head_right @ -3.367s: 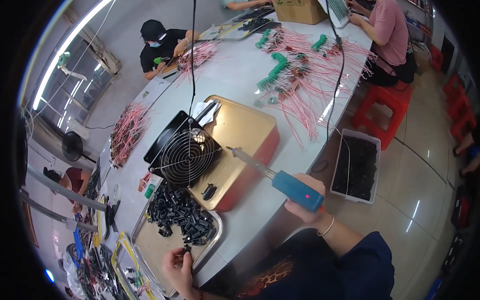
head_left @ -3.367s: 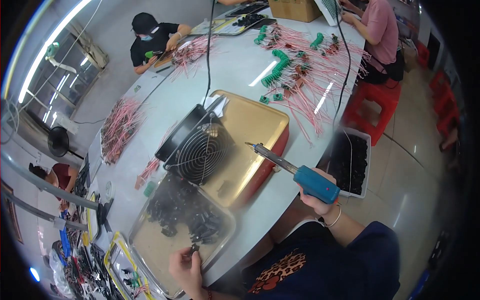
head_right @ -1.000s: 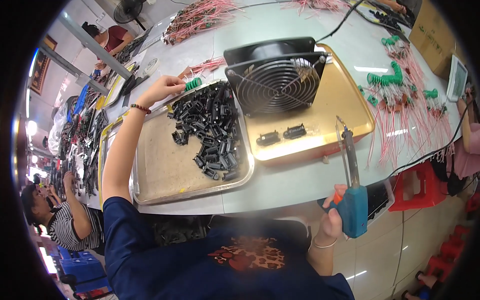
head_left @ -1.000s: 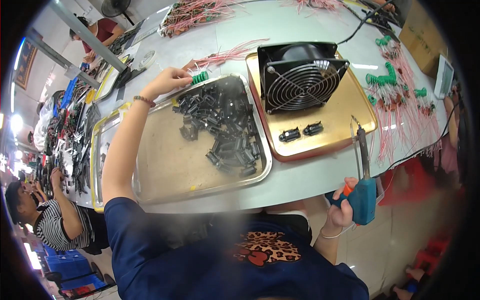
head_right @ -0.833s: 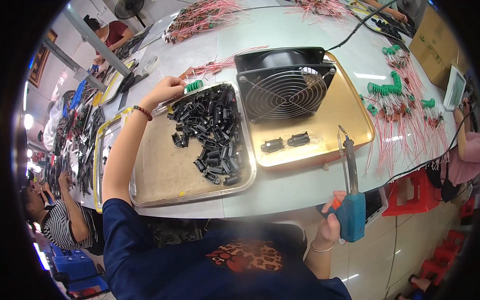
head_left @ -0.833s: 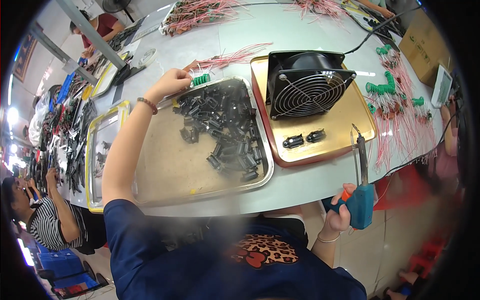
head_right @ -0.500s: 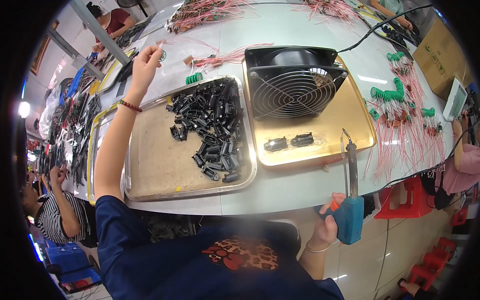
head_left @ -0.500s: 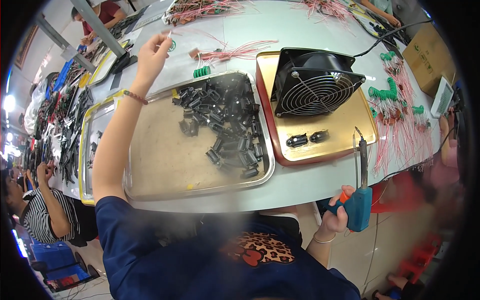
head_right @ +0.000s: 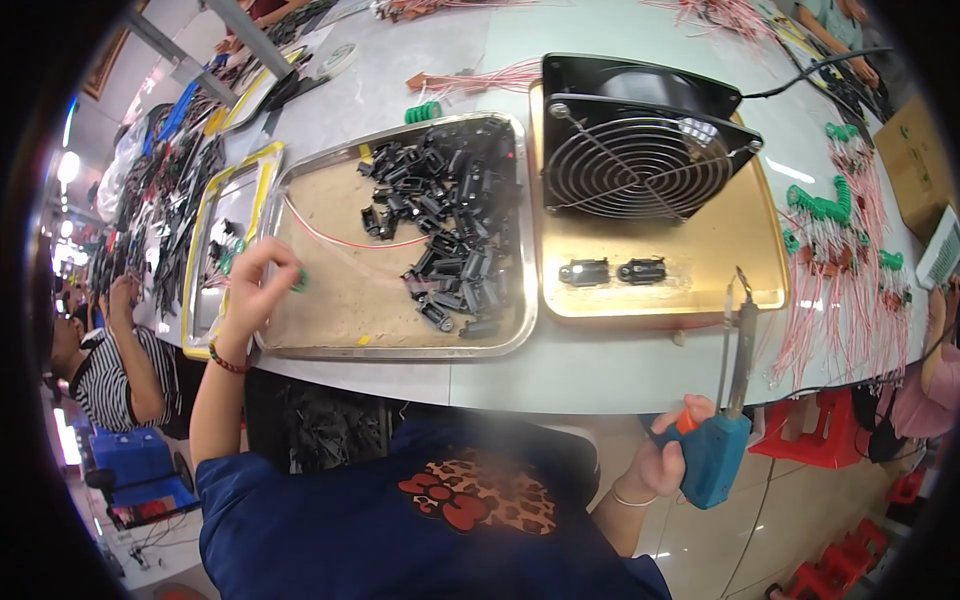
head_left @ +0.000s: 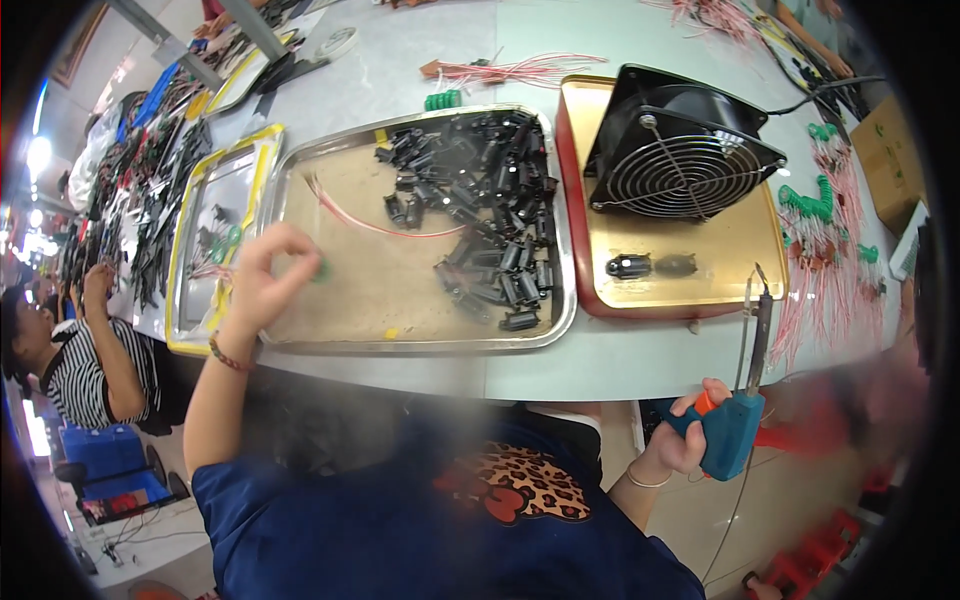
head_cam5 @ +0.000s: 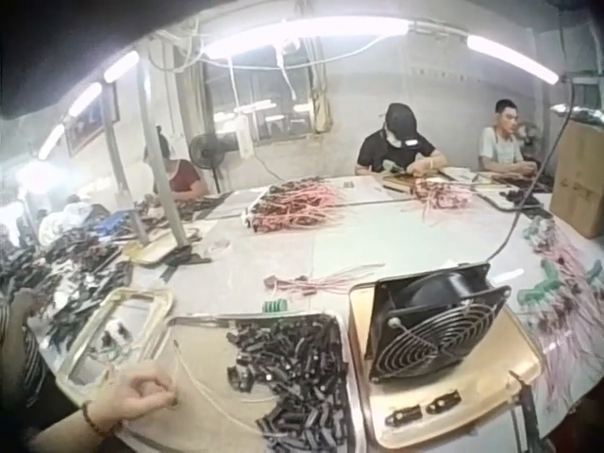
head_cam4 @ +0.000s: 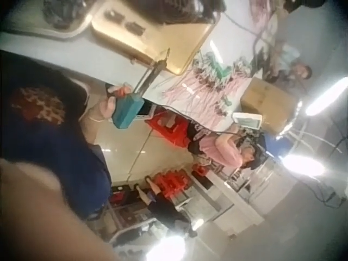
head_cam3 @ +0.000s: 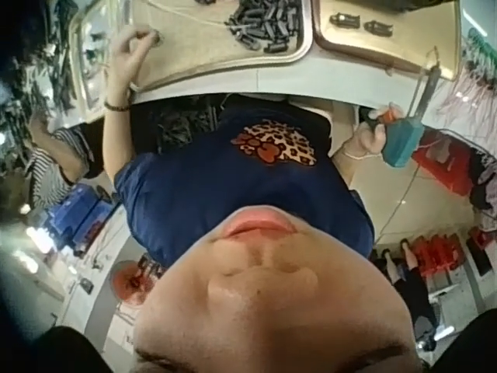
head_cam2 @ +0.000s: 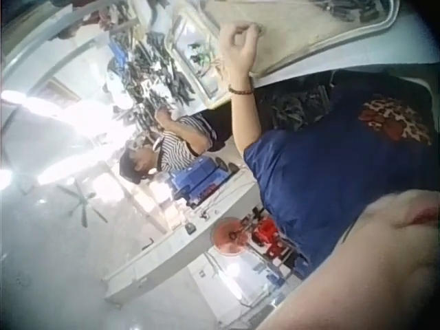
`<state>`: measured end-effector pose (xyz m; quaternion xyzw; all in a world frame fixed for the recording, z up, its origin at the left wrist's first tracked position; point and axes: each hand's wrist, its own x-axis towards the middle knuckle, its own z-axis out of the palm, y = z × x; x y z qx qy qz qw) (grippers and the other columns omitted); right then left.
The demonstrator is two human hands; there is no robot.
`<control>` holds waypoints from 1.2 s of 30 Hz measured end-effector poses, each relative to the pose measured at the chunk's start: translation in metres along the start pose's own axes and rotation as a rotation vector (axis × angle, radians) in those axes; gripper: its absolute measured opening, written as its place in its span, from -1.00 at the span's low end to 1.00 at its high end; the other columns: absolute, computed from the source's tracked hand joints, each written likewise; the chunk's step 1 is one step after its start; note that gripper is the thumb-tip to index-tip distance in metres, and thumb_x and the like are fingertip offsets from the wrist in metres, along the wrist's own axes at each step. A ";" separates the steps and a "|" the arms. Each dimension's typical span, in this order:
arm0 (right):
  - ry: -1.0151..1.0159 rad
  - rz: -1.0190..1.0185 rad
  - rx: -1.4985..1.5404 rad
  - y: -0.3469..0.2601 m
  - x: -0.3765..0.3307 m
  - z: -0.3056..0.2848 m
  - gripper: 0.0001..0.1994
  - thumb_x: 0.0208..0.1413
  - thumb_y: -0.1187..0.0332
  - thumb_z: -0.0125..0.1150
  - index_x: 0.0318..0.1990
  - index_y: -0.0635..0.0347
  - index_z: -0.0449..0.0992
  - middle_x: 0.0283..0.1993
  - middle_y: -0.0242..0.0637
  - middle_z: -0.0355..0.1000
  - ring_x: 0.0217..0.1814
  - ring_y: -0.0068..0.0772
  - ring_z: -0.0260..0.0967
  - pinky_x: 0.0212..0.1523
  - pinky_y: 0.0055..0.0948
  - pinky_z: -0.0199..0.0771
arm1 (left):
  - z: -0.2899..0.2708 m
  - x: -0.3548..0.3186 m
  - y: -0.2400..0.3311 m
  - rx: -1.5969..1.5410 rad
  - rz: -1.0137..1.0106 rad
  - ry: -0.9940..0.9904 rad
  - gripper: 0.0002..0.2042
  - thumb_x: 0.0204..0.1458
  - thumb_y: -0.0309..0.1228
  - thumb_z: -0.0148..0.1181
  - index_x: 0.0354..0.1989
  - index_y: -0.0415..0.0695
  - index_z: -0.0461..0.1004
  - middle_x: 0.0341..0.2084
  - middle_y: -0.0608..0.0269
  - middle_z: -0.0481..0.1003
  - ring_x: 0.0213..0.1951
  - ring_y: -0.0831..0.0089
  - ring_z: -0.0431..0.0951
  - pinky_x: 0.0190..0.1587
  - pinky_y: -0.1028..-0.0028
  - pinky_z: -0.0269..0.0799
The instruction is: The person assembles electronic parts by picking up wires and plastic components from trays and soldering them together using a handheld soldering tool.
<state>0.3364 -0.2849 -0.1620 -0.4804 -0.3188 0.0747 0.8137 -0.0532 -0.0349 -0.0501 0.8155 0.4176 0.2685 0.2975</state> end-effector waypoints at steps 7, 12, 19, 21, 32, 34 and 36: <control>-0.030 -0.018 0.038 0.006 0.006 0.001 -0.54 -0.26 0.34 0.09 -0.14 0.45 0.32 -0.10 0.11 0.31 -0.60 -0.42 0.24 -0.50 -0.63 0.26 | -0.005 0.005 -0.004 0.088 -0.206 -0.149 -0.84 -0.02 -0.39 0.16 -0.37 -0.25 0.53 -0.46 0.26 0.53 -0.43 0.53 0.47 -0.32 0.55 0.37; 0.023 -0.043 -0.015 0.004 0.004 0.007 -0.50 -0.26 0.32 -0.01 -0.13 0.53 0.31 -0.10 0.06 0.36 -0.57 -0.46 0.22 -0.46 -0.60 0.25 | -0.010 0.025 -0.031 0.067 -0.226 0.158 -0.81 0.06 -0.34 0.09 -0.36 -0.23 0.39 -0.60 0.32 0.49 -0.58 0.61 0.41 -0.49 0.57 0.32; 0.000 0.015 -0.016 0.009 -0.003 0.002 -0.48 -0.29 0.28 -0.01 -0.11 0.47 0.32 -0.15 -0.02 0.36 -0.60 -0.44 0.22 -0.52 -0.58 0.28 | 0.016 0.029 -0.024 0.145 -0.332 0.021 -0.71 0.13 -0.17 0.01 -0.30 -0.20 0.41 -0.78 0.19 0.41 -0.69 0.44 0.43 -0.59 0.45 0.26; 0.022 0.014 0.012 0.005 -0.003 0.004 -0.48 -0.29 0.29 -0.01 -0.10 0.46 0.32 -0.15 -0.03 0.36 -0.59 -0.44 0.23 -0.52 -0.58 0.28 | 0.016 0.029 -0.024 0.079 -0.336 0.066 -0.70 0.12 -0.18 0.01 -0.33 -0.21 0.39 -0.77 0.19 0.41 -0.69 0.44 0.43 -0.59 0.46 0.26; -0.059 -0.026 -0.015 0.013 0.005 -0.002 -0.52 -0.27 0.37 0.00 -0.10 0.45 0.35 -0.12 0.00 0.36 -0.57 -0.43 0.25 -0.42 -0.55 0.30 | 0.018 0.024 -0.057 -0.221 -0.312 0.162 -0.83 -0.04 -0.53 0.08 -0.26 -0.20 0.29 -0.68 0.33 0.40 -0.62 0.61 0.40 -0.57 0.59 0.27; -0.049 -0.023 -0.020 0.017 0.001 -0.002 -0.50 -0.27 0.37 0.00 -0.07 0.46 0.32 -0.13 0.00 0.36 -0.55 -0.42 0.26 -0.43 -0.56 0.30 | 0.018 0.024 -0.062 -0.342 -0.289 0.173 -0.81 -0.04 -0.54 0.10 -0.24 -0.21 0.30 -0.64 0.30 0.44 -0.60 0.61 0.43 -0.55 0.61 0.29; -0.041 -0.039 -0.033 0.017 0.000 -0.002 -0.49 -0.27 0.37 0.01 -0.06 0.45 0.31 -0.13 0.00 0.36 -0.55 -0.42 0.26 -0.43 -0.57 0.30 | 0.018 0.025 -0.061 -0.453 -0.267 0.181 -0.79 -0.04 -0.54 0.11 -0.22 -0.22 0.30 -0.61 0.27 0.48 -0.58 0.62 0.45 -0.53 0.62 0.31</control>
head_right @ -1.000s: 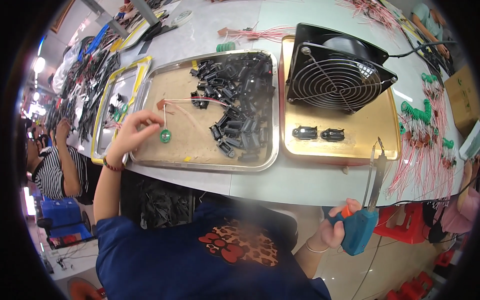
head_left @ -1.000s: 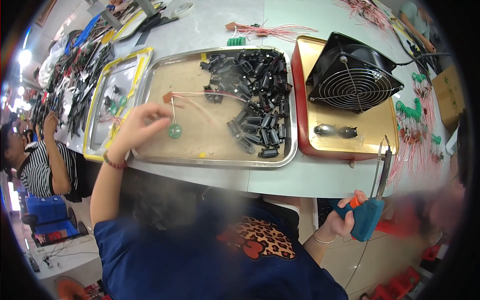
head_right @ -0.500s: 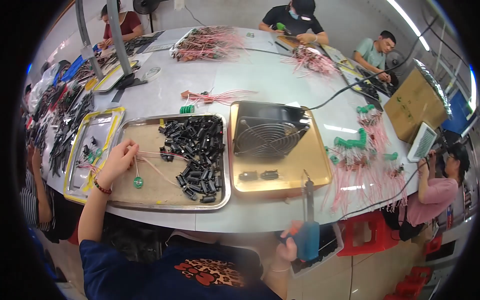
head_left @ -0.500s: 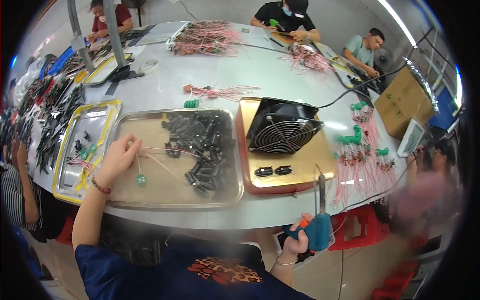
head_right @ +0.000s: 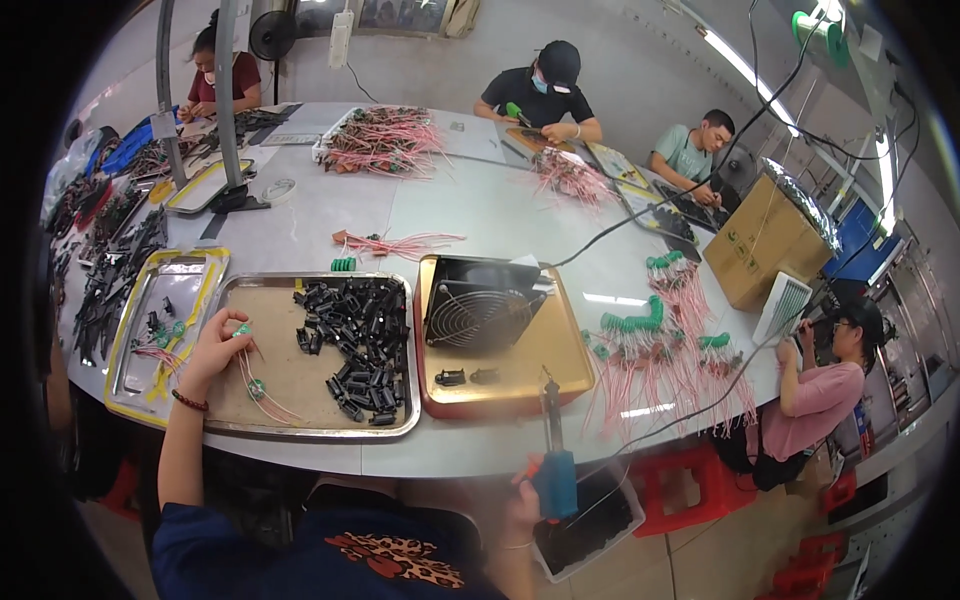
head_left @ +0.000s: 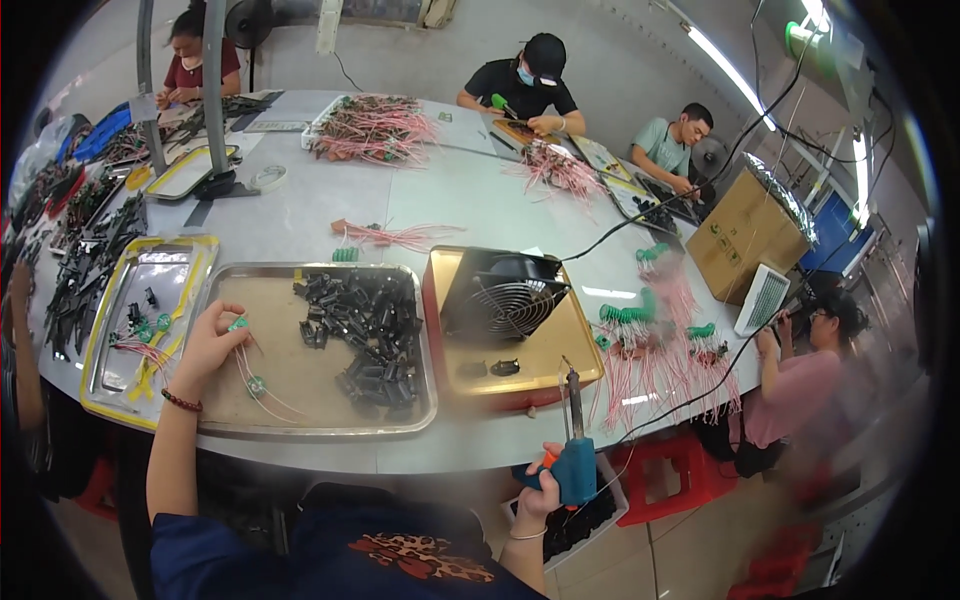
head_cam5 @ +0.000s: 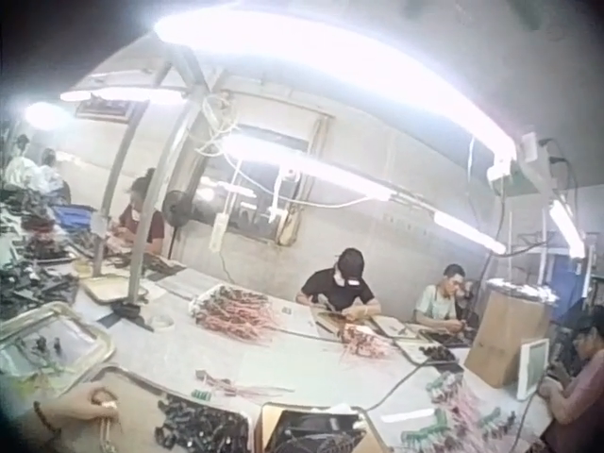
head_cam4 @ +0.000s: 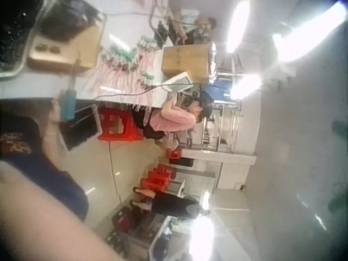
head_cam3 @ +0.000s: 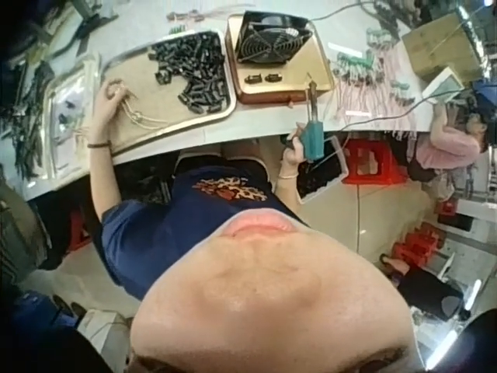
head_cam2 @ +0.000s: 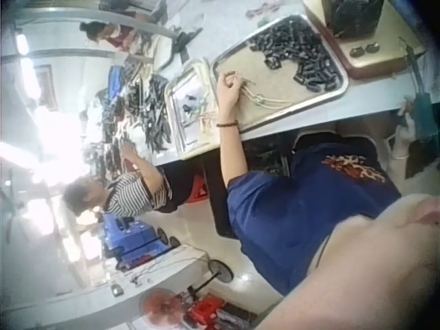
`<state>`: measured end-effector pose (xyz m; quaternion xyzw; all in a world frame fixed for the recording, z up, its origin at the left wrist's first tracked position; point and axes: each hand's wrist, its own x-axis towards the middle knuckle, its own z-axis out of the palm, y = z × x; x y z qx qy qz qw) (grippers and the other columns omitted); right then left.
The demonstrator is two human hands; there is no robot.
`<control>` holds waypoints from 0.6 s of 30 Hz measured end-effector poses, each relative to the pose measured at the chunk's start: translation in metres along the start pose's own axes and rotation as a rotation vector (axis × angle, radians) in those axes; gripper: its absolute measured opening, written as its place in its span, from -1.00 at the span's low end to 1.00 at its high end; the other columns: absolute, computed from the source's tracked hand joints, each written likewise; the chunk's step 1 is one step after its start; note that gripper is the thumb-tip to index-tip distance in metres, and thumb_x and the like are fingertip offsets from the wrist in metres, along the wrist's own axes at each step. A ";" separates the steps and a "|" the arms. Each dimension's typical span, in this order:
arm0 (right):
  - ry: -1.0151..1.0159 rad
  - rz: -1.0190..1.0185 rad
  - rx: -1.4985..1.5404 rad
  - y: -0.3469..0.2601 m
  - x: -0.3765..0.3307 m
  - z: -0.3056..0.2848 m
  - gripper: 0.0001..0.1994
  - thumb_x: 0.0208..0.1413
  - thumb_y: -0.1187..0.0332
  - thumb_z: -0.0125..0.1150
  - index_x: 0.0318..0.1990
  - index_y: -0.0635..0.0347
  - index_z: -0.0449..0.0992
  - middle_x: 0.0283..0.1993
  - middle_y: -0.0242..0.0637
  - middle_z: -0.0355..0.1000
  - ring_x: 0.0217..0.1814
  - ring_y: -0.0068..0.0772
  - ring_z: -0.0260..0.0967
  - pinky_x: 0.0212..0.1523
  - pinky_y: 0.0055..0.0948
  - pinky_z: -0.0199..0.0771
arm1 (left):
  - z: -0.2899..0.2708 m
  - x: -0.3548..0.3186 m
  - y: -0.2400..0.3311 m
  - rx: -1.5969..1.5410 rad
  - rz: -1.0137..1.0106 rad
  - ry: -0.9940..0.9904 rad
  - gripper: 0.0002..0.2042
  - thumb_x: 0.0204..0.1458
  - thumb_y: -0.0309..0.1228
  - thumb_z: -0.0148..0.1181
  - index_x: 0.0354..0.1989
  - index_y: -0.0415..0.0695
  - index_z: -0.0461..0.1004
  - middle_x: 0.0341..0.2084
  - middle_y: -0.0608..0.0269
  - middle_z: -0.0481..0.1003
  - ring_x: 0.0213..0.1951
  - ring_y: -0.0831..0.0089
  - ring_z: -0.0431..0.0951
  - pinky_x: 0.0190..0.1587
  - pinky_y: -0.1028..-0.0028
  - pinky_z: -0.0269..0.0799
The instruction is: The person assembles electronic parts by picking up wires and plastic components from trays and soldering them together using a handheld soldering tool.
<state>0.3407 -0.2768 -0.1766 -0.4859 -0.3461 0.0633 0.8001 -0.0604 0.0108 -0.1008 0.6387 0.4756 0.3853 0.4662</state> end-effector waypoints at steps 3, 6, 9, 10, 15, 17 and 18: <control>0.046 -0.012 -0.006 -0.001 -0.004 0.008 -0.48 -0.28 0.36 0.01 -0.05 0.46 0.31 -0.14 0.00 0.37 -0.54 -0.42 0.25 -0.45 -0.57 0.30 | -0.007 0.000 0.002 -0.155 -0.082 -0.083 -0.81 -0.05 -0.58 0.18 -0.26 -0.25 0.35 -0.47 0.19 0.57 -0.47 0.62 0.52 -0.46 0.69 0.34; 0.061 -0.013 -0.018 0.003 -0.008 0.002 -0.48 -0.29 0.33 0.02 -0.09 0.48 0.33 -0.15 0.00 0.37 -0.55 -0.44 0.24 -0.45 -0.56 0.29 | -0.007 -0.004 0.013 -0.133 -0.148 -0.141 -0.87 -0.05 -0.58 0.18 -0.35 -0.21 0.37 -0.51 0.28 0.53 -0.49 0.65 0.49 -0.47 0.68 0.35; 0.053 -0.012 -0.034 0.000 -0.009 -0.002 -0.48 -0.28 0.27 0.02 -0.13 0.49 0.35 -0.14 -0.04 0.35 -0.53 -0.47 0.22 -0.46 -0.55 0.25 | 0.003 -0.012 0.024 -0.171 -0.158 -0.169 -0.92 0.00 -0.55 0.13 -0.33 -0.19 0.40 -0.50 0.41 0.47 -0.49 0.70 0.45 -0.48 0.67 0.33; 0.046 -0.009 -0.033 0.006 -0.011 -0.004 -0.48 -0.27 0.25 -0.01 -0.13 0.49 0.35 -0.15 -0.07 0.35 -0.54 -0.48 0.20 -0.46 -0.54 0.23 | 0.000 -0.010 0.023 -0.073 -0.139 -0.188 -0.90 0.03 -0.52 0.09 -0.27 -0.18 0.43 -0.51 0.45 0.46 -0.48 0.72 0.43 -0.45 0.66 0.33; -0.030 -0.004 -0.101 -0.003 -0.011 -0.007 -0.48 -0.21 0.24 -0.02 -0.10 0.49 0.36 -0.12 -0.05 0.33 -0.51 -0.46 0.19 -0.40 -0.50 0.22 | 0.020 -0.020 0.047 -0.009 -0.106 -0.107 -0.77 0.13 -0.34 0.03 -0.57 -0.12 0.37 -0.68 0.44 0.38 -0.60 0.68 0.32 -0.51 0.65 0.21; -0.010 -0.009 -0.049 -0.008 -0.008 -0.001 -0.49 -0.20 0.22 0.02 -0.11 0.47 0.39 -0.12 -0.02 0.31 -0.53 -0.43 0.20 -0.44 -0.52 0.21 | 0.018 -0.017 0.047 0.007 -0.139 -0.097 -0.77 0.14 -0.36 0.01 -0.56 -0.13 0.37 -0.69 0.43 0.37 -0.61 0.68 0.30 -0.51 0.65 0.19; 0.006 -0.003 -0.032 -0.006 -0.008 0.001 -0.49 -0.21 0.22 0.03 -0.11 0.47 0.40 -0.12 -0.02 0.31 -0.53 -0.42 0.20 -0.46 -0.53 0.20 | 0.010 -0.014 0.041 0.014 -0.170 -0.106 -0.77 0.14 -0.36 0.00 -0.56 -0.13 0.37 -0.71 0.43 0.36 -0.62 0.68 0.29 -0.52 0.65 0.17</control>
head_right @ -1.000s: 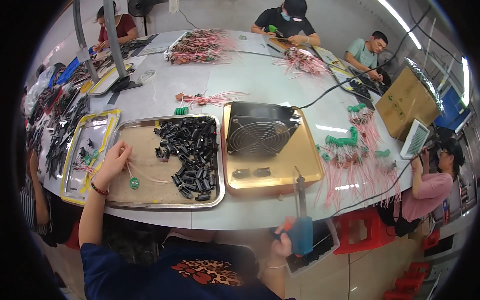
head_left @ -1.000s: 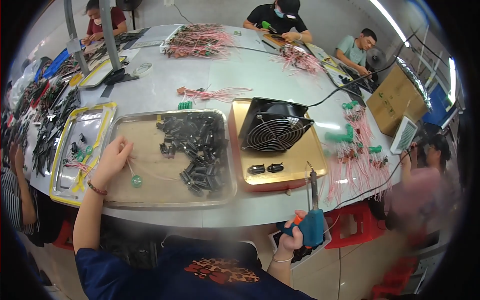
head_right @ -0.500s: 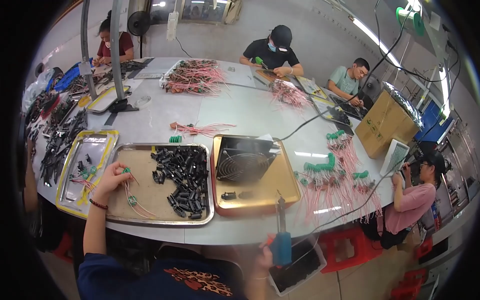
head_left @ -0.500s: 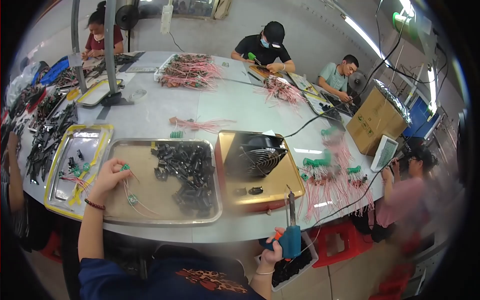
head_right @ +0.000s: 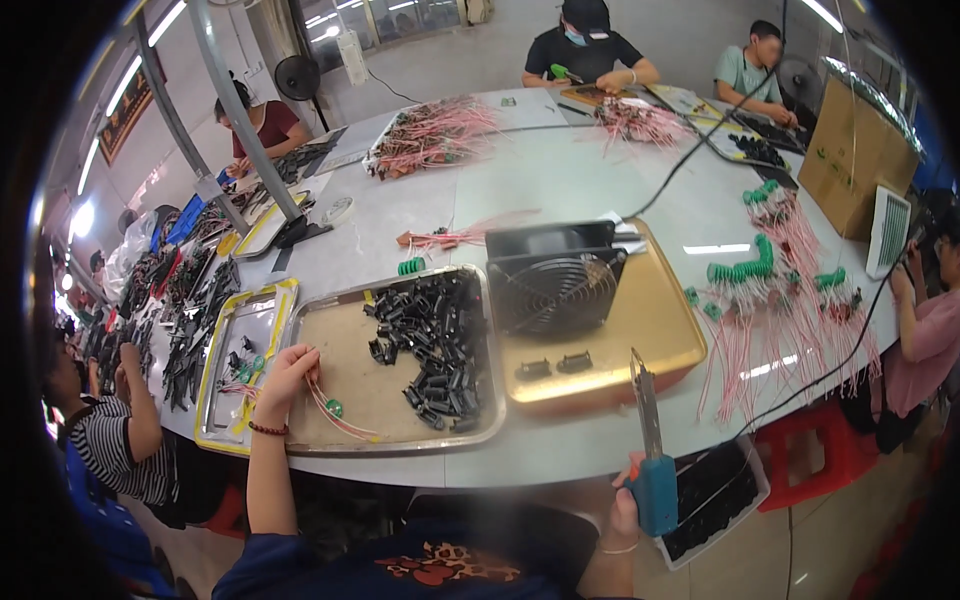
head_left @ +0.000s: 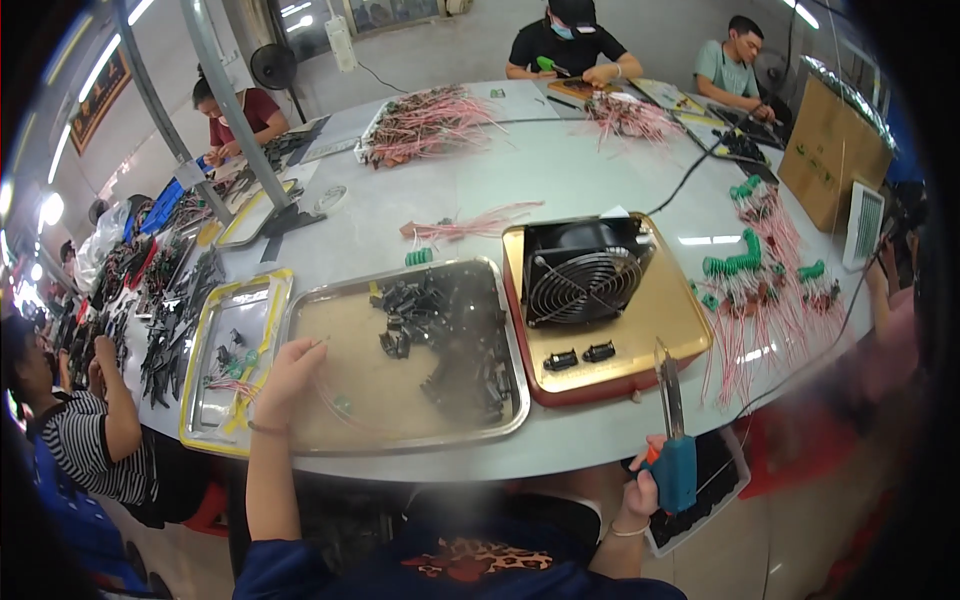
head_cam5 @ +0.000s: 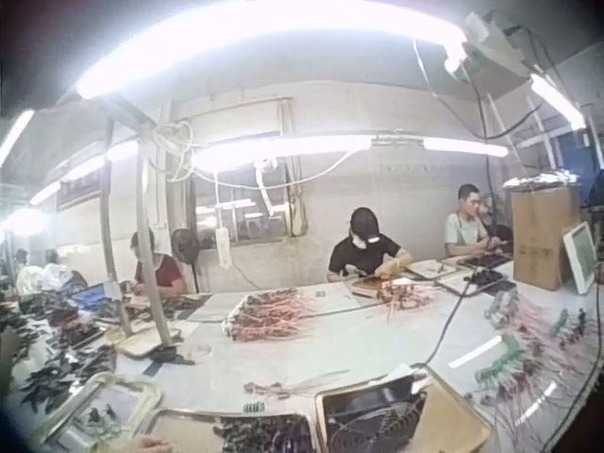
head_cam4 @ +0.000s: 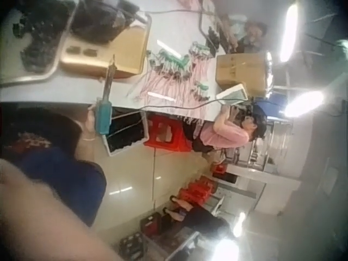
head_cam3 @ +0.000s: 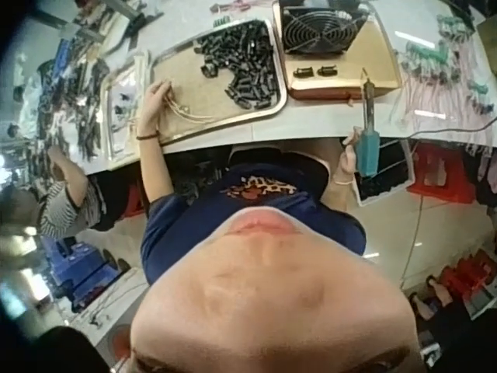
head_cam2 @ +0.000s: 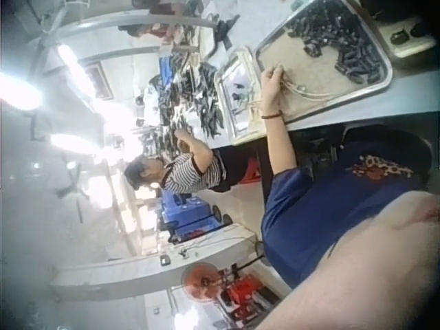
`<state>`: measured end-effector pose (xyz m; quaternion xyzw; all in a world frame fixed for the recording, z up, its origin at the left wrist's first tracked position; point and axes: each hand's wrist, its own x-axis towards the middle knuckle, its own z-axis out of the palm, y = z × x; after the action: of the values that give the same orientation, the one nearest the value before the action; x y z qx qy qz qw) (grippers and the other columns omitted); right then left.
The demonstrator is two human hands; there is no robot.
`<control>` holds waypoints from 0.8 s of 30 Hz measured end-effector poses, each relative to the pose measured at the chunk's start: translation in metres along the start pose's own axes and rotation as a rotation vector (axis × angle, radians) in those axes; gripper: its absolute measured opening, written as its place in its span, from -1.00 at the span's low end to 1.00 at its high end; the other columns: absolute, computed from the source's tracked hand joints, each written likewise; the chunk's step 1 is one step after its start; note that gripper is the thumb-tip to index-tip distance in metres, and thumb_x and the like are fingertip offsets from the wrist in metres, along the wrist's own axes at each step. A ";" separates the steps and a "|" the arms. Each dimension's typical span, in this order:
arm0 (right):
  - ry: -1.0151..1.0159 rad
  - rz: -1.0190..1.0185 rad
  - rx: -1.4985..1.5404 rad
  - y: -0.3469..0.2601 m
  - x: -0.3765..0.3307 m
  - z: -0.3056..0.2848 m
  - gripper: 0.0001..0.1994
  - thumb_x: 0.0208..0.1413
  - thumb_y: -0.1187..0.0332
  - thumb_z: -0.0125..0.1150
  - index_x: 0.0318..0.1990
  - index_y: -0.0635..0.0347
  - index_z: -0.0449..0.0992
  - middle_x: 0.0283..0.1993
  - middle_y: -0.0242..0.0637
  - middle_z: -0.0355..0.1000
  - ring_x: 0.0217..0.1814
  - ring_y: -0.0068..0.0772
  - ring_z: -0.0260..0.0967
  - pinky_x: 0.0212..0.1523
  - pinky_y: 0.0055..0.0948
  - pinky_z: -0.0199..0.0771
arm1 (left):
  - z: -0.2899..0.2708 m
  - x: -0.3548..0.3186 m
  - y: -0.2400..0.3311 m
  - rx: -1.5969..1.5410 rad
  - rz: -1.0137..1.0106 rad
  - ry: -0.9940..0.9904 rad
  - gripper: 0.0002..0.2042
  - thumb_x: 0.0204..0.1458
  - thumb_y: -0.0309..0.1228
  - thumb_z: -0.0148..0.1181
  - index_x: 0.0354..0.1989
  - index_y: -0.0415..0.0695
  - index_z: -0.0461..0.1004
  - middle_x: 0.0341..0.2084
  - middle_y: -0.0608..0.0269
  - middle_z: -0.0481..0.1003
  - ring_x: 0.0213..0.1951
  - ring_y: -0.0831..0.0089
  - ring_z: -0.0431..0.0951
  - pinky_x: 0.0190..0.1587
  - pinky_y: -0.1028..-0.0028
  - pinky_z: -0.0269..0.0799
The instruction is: The person assembles electronic parts by picking up wires and plastic components from trays and soldering them together using a handheld soldering tool.
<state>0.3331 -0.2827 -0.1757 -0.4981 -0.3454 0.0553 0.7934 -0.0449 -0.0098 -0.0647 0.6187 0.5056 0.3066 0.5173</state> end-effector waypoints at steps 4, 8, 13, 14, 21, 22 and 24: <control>-0.004 0.010 0.009 0.003 0.002 0.005 -0.52 -0.22 0.26 0.04 -0.15 0.48 0.43 -0.12 -0.04 0.31 -0.49 -0.42 0.21 -0.45 -0.54 0.25 | -0.011 0.008 -0.011 0.020 0.013 -0.027 -0.76 0.14 -0.34 0.00 -0.56 -0.13 0.38 -0.70 0.42 0.37 -0.62 0.68 0.30 -0.51 0.66 0.17; -0.016 0.106 -0.012 -0.001 -0.001 0.001 -0.53 -0.20 0.34 0.02 -0.07 0.45 0.37 -0.09 -0.09 0.35 -0.44 -0.46 0.23 -0.40 -0.53 0.27 | -0.004 -0.001 -0.001 -0.032 0.005 -0.101 -0.76 0.13 -0.35 0.03 -0.57 -0.14 0.38 -0.70 0.43 0.36 -0.61 0.69 0.31 -0.52 0.66 0.18; -0.089 0.067 -0.012 -0.001 0.003 -0.001 -0.56 -0.18 0.37 0.02 -0.07 0.41 0.34 -0.07 -0.07 0.31 -0.39 -0.43 0.25 -0.34 -0.50 0.30 | -0.002 -0.009 -0.013 -0.004 0.138 0.077 -0.75 0.12 -0.38 0.05 -0.61 -0.15 0.38 -0.71 0.46 0.34 -0.61 0.71 0.30 -0.53 0.66 0.16; -0.046 0.042 -0.012 0.003 0.001 -0.001 -0.55 -0.18 0.36 0.02 -0.07 0.41 0.35 -0.07 -0.07 0.31 -0.39 -0.42 0.25 -0.35 -0.50 0.30 | -0.002 -0.013 -0.009 -0.007 0.167 0.060 -0.75 0.11 -0.39 0.04 -0.61 -0.16 0.38 -0.71 0.45 0.36 -0.62 0.70 0.31 -0.53 0.66 0.17; 0.043 -0.036 -0.021 0.009 0.002 0.004 -0.53 -0.19 0.19 0.15 -0.15 0.39 0.39 -0.20 -0.18 0.31 -0.46 -0.45 0.24 -0.41 -0.51 0.25 | -0.007 0.003 -0.010 0.020 0.183 -0.108 -0.75 0.10 -0.34 0.08 -0.57 -0.20 0.43 -0.70 0.48 0.35 -0.59 0.73 0.29 -0.51 0.68 0.14; 0.029 -0.043 -0.022 0.009 0.002 0.004 -0.53 -0.19 0.18 0.15 -0.15 0.38 0.39 -0.20 -0.19 0.30 -0.47 -0.45 0.24 -0.41 -0.51 0.25 | -0.006 0.004 -0.012 0.023 0.168 -0.128 -0.75 0.10 -0.33 0.08 -0.57 -0.20 0.43 -0.70 0.48 0.34 -0.59 0.74 0.29 -0.50 0.67 0.15; -0.013 -0.066 -0.030 0.006 0.005 0.009 -0.51 -0.16 0.15 0.15 -0.12 0.36 0.37 -0.18 -0.21 0.28 -0.46 -0.45 0.24 -0.41 -0.52 0.24 | -0.011 0.007 -0.016 0.017 0.156 -0.146 -0.74 0.10 -0.32 0.08 -0.57 -0.20 0.43 -0.70 0.48 0.34 -0.59 0.73 0.29 -0.50 0.68 0.15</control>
<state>0.3328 -0.2714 -0.1758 -0.4978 -0.3676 0.0273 0.7851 -0.0578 -0.0003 -0.0778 0.6811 0.4196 0.2959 0.5221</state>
